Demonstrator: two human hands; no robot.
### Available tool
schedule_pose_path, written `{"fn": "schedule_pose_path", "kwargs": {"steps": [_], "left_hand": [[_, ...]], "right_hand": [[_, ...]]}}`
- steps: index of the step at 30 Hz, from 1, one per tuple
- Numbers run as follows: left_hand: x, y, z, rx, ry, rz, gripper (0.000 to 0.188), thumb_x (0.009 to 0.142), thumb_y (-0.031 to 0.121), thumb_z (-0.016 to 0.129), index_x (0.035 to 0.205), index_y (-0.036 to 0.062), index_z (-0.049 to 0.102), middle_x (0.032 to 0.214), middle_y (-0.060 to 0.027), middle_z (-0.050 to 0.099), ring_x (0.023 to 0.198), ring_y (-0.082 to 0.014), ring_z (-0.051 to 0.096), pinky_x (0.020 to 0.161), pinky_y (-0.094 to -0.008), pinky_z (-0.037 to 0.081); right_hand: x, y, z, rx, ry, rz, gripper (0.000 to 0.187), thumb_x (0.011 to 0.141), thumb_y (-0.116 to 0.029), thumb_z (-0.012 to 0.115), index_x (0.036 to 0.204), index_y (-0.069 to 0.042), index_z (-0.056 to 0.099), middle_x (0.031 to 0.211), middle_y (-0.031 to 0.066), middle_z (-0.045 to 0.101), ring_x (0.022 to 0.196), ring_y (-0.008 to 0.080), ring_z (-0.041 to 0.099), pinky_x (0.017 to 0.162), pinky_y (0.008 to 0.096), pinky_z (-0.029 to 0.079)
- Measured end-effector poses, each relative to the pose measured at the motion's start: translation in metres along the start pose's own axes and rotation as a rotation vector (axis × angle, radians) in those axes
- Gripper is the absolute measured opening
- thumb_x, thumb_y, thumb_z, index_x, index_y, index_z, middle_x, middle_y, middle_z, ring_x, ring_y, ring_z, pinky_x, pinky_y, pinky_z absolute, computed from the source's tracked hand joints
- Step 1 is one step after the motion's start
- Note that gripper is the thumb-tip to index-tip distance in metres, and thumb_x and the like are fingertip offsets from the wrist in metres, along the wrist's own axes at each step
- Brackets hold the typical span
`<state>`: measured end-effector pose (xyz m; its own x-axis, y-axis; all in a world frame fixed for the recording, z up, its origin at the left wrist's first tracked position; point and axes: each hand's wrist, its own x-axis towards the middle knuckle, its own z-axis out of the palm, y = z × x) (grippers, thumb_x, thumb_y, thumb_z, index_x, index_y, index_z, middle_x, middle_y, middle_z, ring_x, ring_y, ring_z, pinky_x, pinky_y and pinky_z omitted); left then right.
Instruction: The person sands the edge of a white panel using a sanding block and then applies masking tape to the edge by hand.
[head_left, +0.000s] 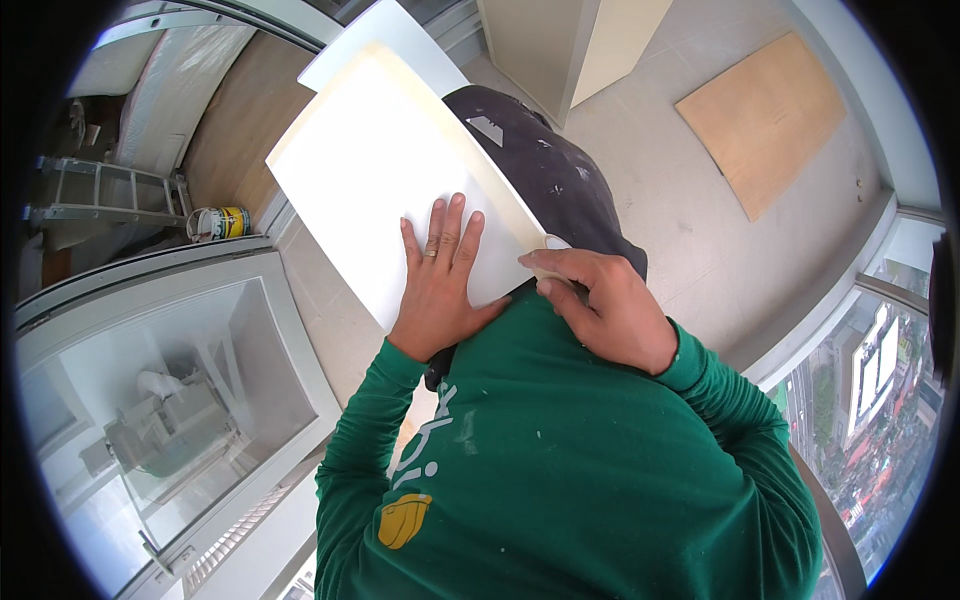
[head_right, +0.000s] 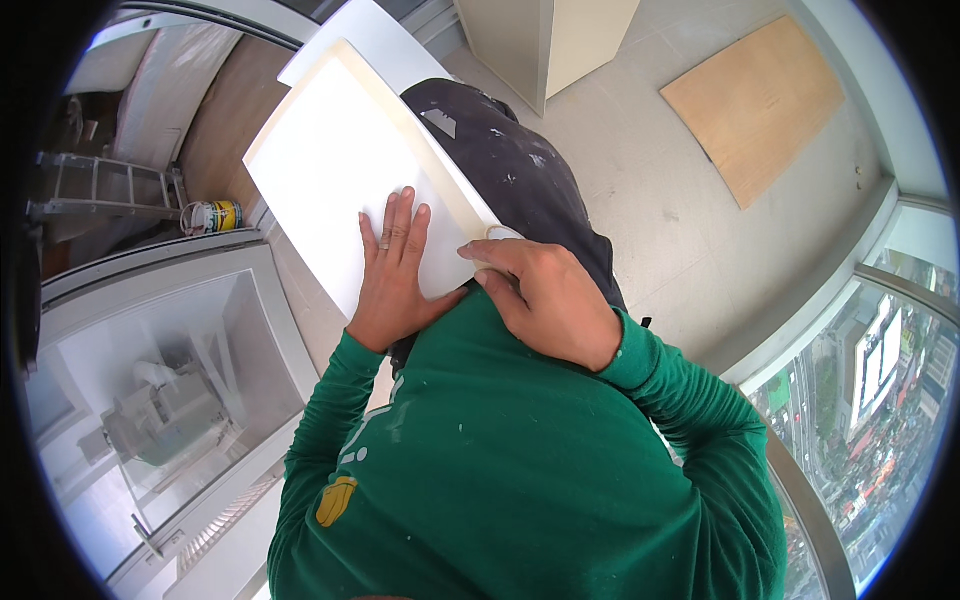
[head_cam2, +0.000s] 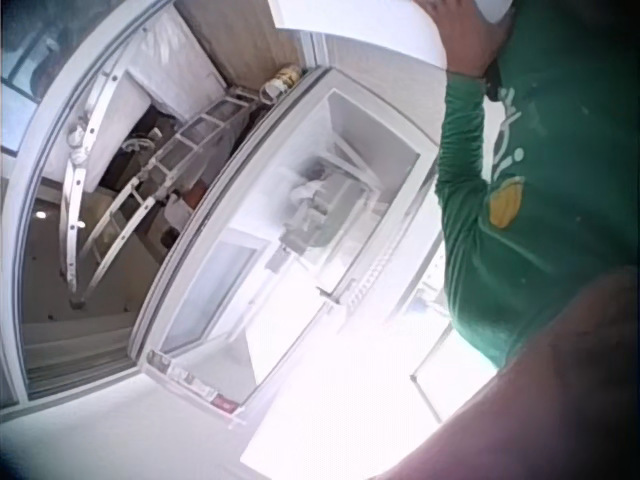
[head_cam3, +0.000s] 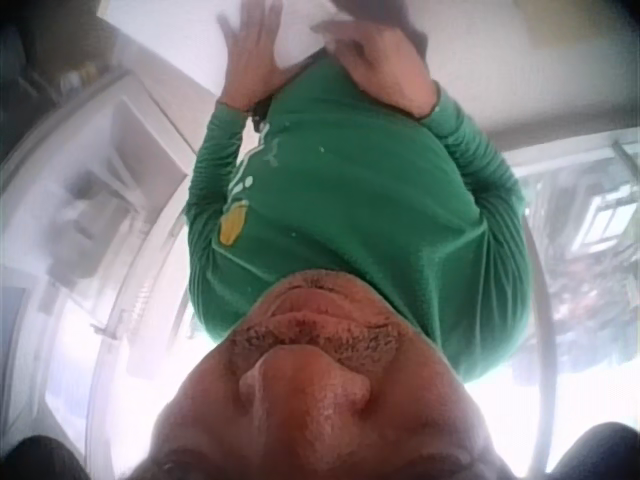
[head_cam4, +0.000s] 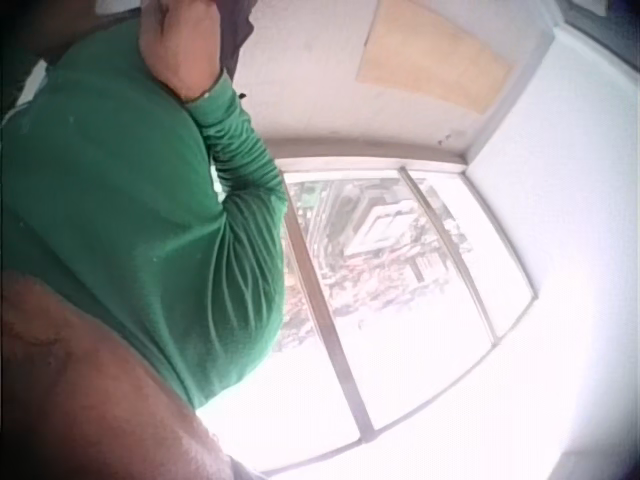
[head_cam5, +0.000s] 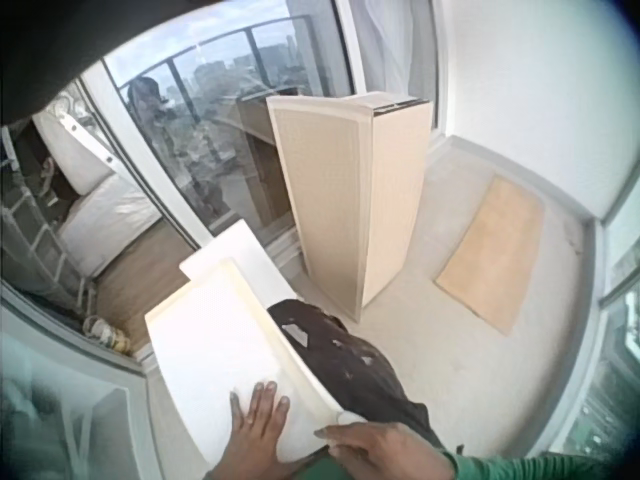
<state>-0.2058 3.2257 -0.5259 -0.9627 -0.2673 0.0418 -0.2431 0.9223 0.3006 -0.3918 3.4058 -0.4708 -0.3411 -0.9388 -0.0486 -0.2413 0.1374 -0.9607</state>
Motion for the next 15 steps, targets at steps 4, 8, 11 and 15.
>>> {"fn": "schedule_pose_path", "kwargs": {"steps": [4,8,11,15], "left_hand": [[0.000,-0.002,0.011,-0.023,0.115,0.000,0.124,0.072,0.040,0.093,0.165,0.0034,0.020,0.171,-0.0290,0.019,0.160,-0.0464,0.019,0.122,-0.0748,0.004],[0.017,0.000,0.018,-0.029,0.233,-0.045,0.122,0.072,0.040,0.091,0.163,-0.0007,0.021,0.169,-0.0321,0.023,0.158,-0.0466,0.024,0.122,-0.0744,0.008],[0.035,0.009,0.017,-0.031,0.258,-0.136,0.121,0.073,0.041,0.091,0.162,-0.0032,0.021,0.167,-0.0330,0.024,0.157,-0.0468,0.026,0.122,-0.0737,0.010],[0.047,0.011,0.013,-0.052,0.245,-0.185,0.121,0.072,0.041,0.091,0.162,-0.0040,0.023,0.167,-0.0327,0.024,0.157,-0.0464,0.025,0.122,-0.0727,0.009]], "right_hand": [[0.000,0.003,-0.003,0.003,-0.022,0.002,0.032,0.096,0.001,0.065,0.127,0.000,0.071,0.115,0.0232,0.074,0.089,0.0349,0.073,0.081,0.0380,0.059],[0.010,0.004,-0.005,-0.029,0.078,-0.111,0.031,0.092,0.004,0.064,0.122,0.000,0.072,0.114,0.0247,0.073,0.093,0.0419,0.073,0.084,0.0423,0.060],[0.022,0.000,-0.016,-0.030,0.094,-0.101,0.032,0.091,0.005,0.065,0.122,0.000,0.072,0.115,0.0241,0.073,0.092,0.0411,0.074,0.080,0.0420,0.060],[0.034,0.006,-0.020,-0.005,0.132,-0.106,0.031,0.092,0.004,0.065,0.122,0.000,0.072,0.116,0.0222,0.074,0.091,0.0384,0.074,0.075,0.0417,0.060]]}}
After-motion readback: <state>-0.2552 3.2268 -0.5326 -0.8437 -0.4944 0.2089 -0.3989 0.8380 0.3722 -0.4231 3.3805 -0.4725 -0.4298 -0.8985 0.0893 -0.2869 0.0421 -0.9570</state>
